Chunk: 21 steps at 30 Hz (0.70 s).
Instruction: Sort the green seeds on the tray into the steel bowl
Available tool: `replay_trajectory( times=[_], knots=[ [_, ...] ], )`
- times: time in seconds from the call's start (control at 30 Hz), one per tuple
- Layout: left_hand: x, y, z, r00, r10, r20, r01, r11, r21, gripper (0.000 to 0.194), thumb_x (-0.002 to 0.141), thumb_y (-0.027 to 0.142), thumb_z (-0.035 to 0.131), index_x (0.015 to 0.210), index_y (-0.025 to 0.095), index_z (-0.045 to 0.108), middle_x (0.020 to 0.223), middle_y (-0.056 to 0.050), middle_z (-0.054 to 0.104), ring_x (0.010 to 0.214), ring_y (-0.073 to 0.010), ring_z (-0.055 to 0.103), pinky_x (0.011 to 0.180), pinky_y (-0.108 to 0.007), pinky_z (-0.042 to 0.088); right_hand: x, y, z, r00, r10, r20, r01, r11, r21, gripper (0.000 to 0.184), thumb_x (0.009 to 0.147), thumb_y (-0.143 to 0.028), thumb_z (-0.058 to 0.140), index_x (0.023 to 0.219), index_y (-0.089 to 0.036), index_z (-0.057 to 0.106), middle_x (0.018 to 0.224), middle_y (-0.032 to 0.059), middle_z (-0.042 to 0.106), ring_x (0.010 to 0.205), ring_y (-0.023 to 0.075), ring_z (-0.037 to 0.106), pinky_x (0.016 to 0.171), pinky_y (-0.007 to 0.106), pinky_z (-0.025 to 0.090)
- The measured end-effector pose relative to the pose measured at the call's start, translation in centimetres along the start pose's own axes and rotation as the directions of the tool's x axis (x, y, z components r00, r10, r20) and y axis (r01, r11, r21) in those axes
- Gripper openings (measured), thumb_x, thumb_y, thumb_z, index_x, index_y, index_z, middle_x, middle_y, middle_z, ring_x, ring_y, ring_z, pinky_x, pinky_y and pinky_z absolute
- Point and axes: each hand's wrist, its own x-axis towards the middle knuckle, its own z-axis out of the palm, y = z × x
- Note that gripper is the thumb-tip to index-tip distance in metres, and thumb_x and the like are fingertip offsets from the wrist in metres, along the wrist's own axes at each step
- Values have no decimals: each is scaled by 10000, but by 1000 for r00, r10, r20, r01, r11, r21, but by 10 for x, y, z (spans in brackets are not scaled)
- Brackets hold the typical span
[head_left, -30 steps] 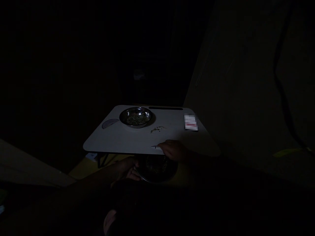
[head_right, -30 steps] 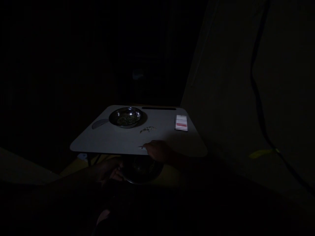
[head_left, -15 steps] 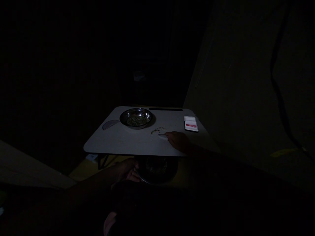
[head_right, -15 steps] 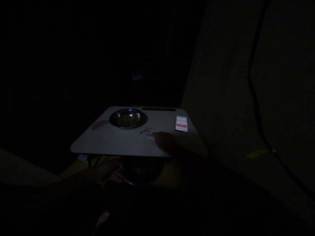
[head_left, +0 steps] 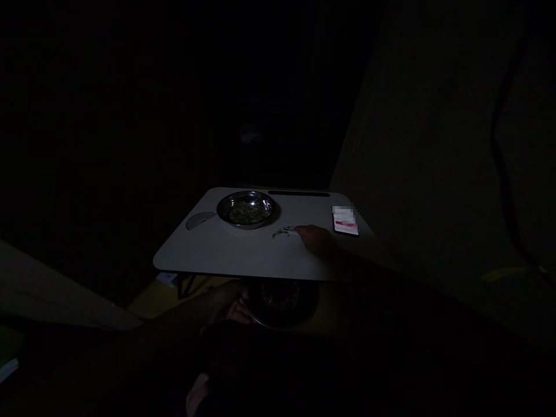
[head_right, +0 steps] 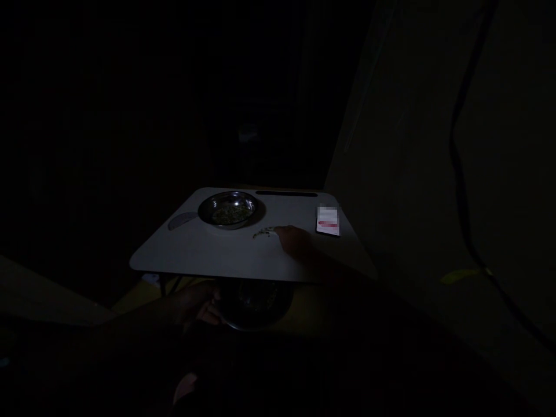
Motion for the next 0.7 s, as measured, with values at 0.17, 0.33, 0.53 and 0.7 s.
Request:
replay_trajectory(
  times=[0.17, 0.33, 0.53, 0.7],
  knots=[
    [-1, 2, 3, 1000, -13, -25, 13, 1000, -2, 101, 514, 181, 387, 588, 153, 450, 488, -34, 569, 500, -151, 558, 508, -257, 424, -5, 3, -3, 999, -31, 10, 31, 999, 12, 344, 747, -160, 261, 1067, -211, 378, 980, 48, 495, 860, 144, 437, 690, 257, 330],
    [-5, 5, 8, 998, -29, -51, 30, 1000, 7, 113, 510, 176, 387, 592, 145, 457, 468, -35, 565, 492, -152, 555, 520, -260, 421, -13, 10, -2, 999, -48, -23, 49, 998, 34, 325, 752, -172, 269, 1050, -205, 395, 953, 46, 507, 847, 142, 448, 687, 249, 339],
    [-4, 3, 6, 999, -21, -42, 22, 1000, 6, 140, 513, 189, 393, 625, 142, 464, 484, -37, 574, 498, -157, 556, 515, -262, 417, -20, 13, -3, 997, -83, -1, 83, 995, 61, 321, 742, -161, 290, 1037, -215, 404, 944, 38, 508, 838, 141, 452, 675, 247, 340],
    [0, 1, 5, 1000, 9, -11, -9, 1000, 4, 145, 521, 197, 393, 635, 145, 465, 506, -38, 580, 507, -163, 557, 526, -277, 419, -23, 11, -6, 993, -119, 1, 119, 992, 33, 329, 735, -163, 297, 1044, -208, 399, 937, 45, 507, 819, 144, 462, 663, 247, 345]
  ],
)
